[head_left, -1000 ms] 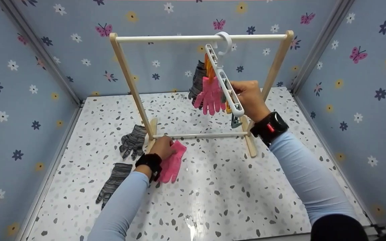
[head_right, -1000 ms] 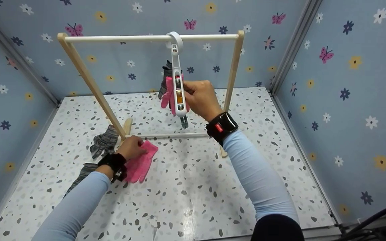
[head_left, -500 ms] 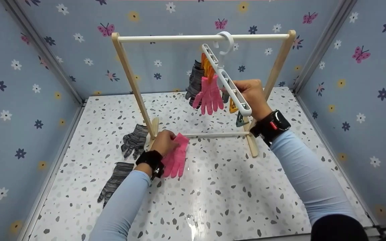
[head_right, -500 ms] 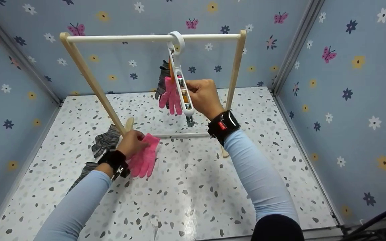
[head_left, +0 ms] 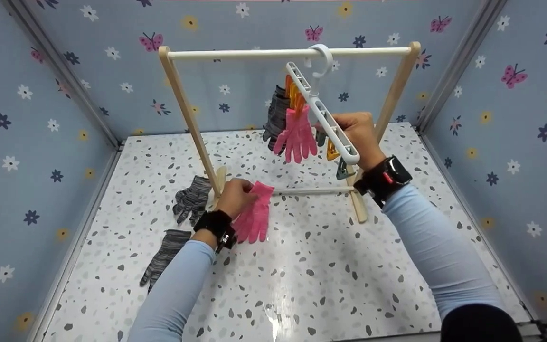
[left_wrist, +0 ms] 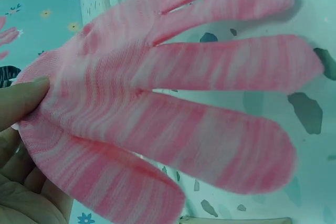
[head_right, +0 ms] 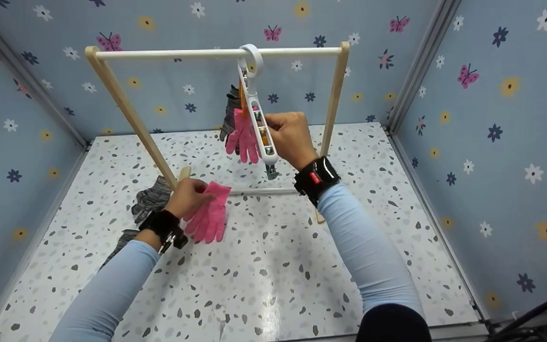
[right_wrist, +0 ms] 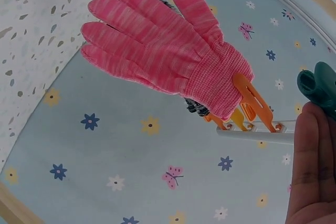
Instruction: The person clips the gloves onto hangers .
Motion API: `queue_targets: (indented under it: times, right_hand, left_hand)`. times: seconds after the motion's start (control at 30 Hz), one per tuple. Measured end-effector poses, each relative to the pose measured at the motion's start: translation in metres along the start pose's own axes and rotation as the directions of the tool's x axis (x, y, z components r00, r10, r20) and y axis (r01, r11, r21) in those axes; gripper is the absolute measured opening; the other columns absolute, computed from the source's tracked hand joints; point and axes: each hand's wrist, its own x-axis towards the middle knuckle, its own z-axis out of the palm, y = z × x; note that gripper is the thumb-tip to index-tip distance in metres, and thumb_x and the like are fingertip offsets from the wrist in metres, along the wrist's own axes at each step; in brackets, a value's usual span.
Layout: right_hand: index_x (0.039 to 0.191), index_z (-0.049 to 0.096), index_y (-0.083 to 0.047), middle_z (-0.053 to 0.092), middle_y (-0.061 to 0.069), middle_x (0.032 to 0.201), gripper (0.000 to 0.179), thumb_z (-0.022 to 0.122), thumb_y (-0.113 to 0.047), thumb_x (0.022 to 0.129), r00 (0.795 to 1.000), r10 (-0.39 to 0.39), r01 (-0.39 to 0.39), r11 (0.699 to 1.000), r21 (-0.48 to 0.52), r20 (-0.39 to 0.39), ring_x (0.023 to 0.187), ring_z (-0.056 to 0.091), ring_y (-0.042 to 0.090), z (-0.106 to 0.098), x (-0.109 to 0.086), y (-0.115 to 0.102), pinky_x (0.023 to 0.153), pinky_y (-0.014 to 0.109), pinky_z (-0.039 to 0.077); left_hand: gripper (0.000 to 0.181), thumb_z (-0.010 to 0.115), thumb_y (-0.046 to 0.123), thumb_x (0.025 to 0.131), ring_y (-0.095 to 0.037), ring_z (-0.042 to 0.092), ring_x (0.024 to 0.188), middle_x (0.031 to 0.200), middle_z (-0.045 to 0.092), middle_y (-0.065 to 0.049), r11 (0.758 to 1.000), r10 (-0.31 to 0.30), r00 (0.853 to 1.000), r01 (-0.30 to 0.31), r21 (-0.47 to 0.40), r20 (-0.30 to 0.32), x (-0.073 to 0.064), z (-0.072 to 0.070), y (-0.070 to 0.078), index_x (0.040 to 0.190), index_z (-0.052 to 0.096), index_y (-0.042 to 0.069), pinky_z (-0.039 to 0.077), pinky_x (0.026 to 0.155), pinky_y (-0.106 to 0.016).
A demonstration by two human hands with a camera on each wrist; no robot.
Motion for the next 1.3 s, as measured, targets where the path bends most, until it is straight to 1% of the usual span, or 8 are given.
queue_targets:
  times: [0.27,0.3,0.4,0.6,0.9,1.07,1.17,1.3]
  right_hand:
    - [0.096,0.085,0.006,0.065,-0.021,0.06,0.011,0.087,-0.001,0.088,1.0,0.008,-0.008,1.0,0.004,-0.007,0.05,0.051,-0.005,0.001,0.0,0.001,0.045,0.014,0.035]
    - [0.095,0.085,0.005,0.065,-0.016,0.059,0.01,0.087,-0.002,0.089,1.0,0.017,-0.017,1.0,0.002,-0.007,0.049,0.051,-0.004,0.001,0.0,0.001,0.045,0.014,0.035]
    - [0.094,0.085,0.006,0.064,-0.013,0.057,0.01,0.088,-0.002,0.089,1.0,0.025,-0.025,1.0,0.003,-0.008,0.048,0.05,-0.003,0.002,0.0,0.001,0.044,0.014,0.034]
    - [0.097,0.084,0.008,0.061,-0.021,0.058,0.011,0.086,0.0,0.089,1.0,0.016,-0.016,1.0,0.009,-0.013,0.051,0.047,-0.004,0.003,0.001,0.0,0.046,0.014,0.033]
    - [0.092,0.086,0.005,0.058,-0.021,0.057,0.007,0.086,-0.002,0.09,0.999,0.011,-0.011,1.0,-0.005,-0.033,0.05,0.044,-0.005,0.004,0.0,0.003,0.046,0.014,0.03]
    - [0.088,0.087,-0.001,0.058,-0.021,0.057,0.004,0.085,0.002,0.089,0.999,0.008,-0.008,1.0,0.003,-0.038,0.05,0.046,-0.004,0.004,-0.001,0.004,0.045,0.014,0.031]
    - [0.089,0.086,0.003,0.057,-0.021,0.058,0.002,0.085,0.002,0.089,0.999,0.008,-0.007,1.0,0.012,-0.04,0.052,0.045,-0.004,0.003,-0.001,0.004,0.047,0.014,0.03]
    - [0.095,0.084,0.009,0.059,-0.021,0.061,0.01,0.085,0.0,0.089,0.999,0.011,-0.009,0.999,0.033,-0.046,0.055,0.044,-0.004,0.004,-0.002,0.005,0.05,0.015,0.03]
  left_hand:
    - [0.011,0.078,0.008,0.097,-0.018,0.063,0.082,0.091,0.078,-0.012,0.998,0.067,0.997,-0.067,-0.016,-0.024,0.003,0.0,0.007,0.101,0.081,-0.002,0.055,0.078,-0.032]
    - [0.011,0.078,0.008,0.097,-0.018,0.064,0.082,0.092,0.078,-0.013,0.997,0.074,0.997,-0.074,-0.015,-0.028,0.003,0.0,0.008,0.102,0.082,-0.002,0.055,0.078,-0.032]
    - [0.011,0.078,0.008,0.098,-0.017,0.063,0.079,0.092,0.079,-0.013,0.996,0.086,0.996,-0.087,-0.021,-0.035,0.003,0.0,0.011,0.101,0.082,-0.002,0.054,0.075,-0.03]
    - [0.013,0.077,0.008,0.098,-0.018,0.068,0.08,0.096,0.081,-0.017,0.994,0.093,0.995,-0.095,-0.054,-0.035,0.004,-0.002,0.022,0.104,0.082,-0.003,0.056,0.076,-0.03]
    - [0.015,0.077,0.008,0.096,-0.023,0.072,0.085,0.096,0.081,-0.019,0.986,0.139,0.987,-0.146,-0.084,-0.075,0.003,0.002,0.031,0.104,0.082,-0.004,0.059,0.08,-0.033]
    - [0.014,0.079,0.007,0.095,-0.02,0.071,0.081,0.093,0.081,-0.019,0.976,0.173,0.978,-0.186,-0.113,-0.113,0.002,0.005,0.039,0.103,0.083,-0.004,0.057,0.077,-0.029]
    - [0.014,0.078,0.008,0.095,-0.016,0.069,0.078,0.092,0.081,-0.018,0.968,0.195,0.974,-0.21,-0.139,-0.117,0.001,0.005,0.045,0.104,0.083,-0.003,0.056,0.075,-0.027]
    - [0.014,0.077,0.009,0.097,-0.012,0.066,0.075,0.09,0.081,-0.017,0.958,0.208,0.972,-0.225,-0.178,-0.11,0.0,0.006,0.054,0.104,0.083,-0.002,0.054,0.073,-0.025]
